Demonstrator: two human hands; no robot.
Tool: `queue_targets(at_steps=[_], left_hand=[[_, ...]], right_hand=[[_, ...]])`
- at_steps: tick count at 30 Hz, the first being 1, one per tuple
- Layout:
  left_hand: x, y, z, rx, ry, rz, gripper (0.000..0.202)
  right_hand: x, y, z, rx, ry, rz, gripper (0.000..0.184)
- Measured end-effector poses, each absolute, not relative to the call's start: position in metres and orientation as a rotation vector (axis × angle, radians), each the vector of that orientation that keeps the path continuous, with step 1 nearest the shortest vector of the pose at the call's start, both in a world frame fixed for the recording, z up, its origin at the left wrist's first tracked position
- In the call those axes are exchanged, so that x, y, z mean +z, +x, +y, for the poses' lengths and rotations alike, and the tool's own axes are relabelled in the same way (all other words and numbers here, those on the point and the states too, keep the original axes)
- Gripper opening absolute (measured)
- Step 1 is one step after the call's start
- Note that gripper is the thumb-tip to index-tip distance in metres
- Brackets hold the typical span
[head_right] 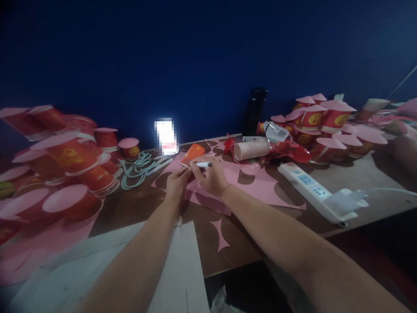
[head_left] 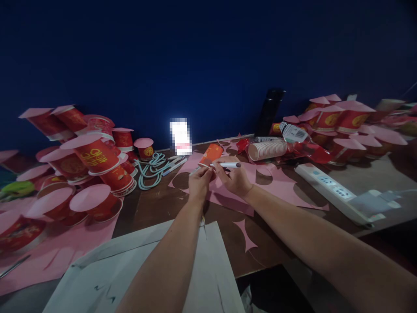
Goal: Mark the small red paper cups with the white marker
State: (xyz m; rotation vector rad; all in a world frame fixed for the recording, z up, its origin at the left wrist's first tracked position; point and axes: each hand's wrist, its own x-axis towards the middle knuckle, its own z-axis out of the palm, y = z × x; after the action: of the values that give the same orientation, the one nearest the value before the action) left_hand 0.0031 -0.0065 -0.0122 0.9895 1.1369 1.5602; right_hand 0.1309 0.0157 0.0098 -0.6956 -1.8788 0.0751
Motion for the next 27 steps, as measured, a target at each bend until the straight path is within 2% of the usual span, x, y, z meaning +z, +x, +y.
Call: queue_targets(at_steps=[5,12,27], left_hand=[[-0.0151,0.0031,-0.0058,1.534,1.032,1.141,0.017],[-0.0099,0.0069,-0.0063,1.626,0.860,1.032,0.028],[-0.0127,0.0063,-0.0060,1.602,0.907,1.057,0.038]], right_hand=[[0.0106,0.1302,0.0138,0.095,-0.641,-1.876,0.015],[0.0171,0.1325,0.0119,0.026,-0.685,-1.752,0.020],[0.0140,0.1320,0.0141,0.014,-0.808,-1.781,0.022]])
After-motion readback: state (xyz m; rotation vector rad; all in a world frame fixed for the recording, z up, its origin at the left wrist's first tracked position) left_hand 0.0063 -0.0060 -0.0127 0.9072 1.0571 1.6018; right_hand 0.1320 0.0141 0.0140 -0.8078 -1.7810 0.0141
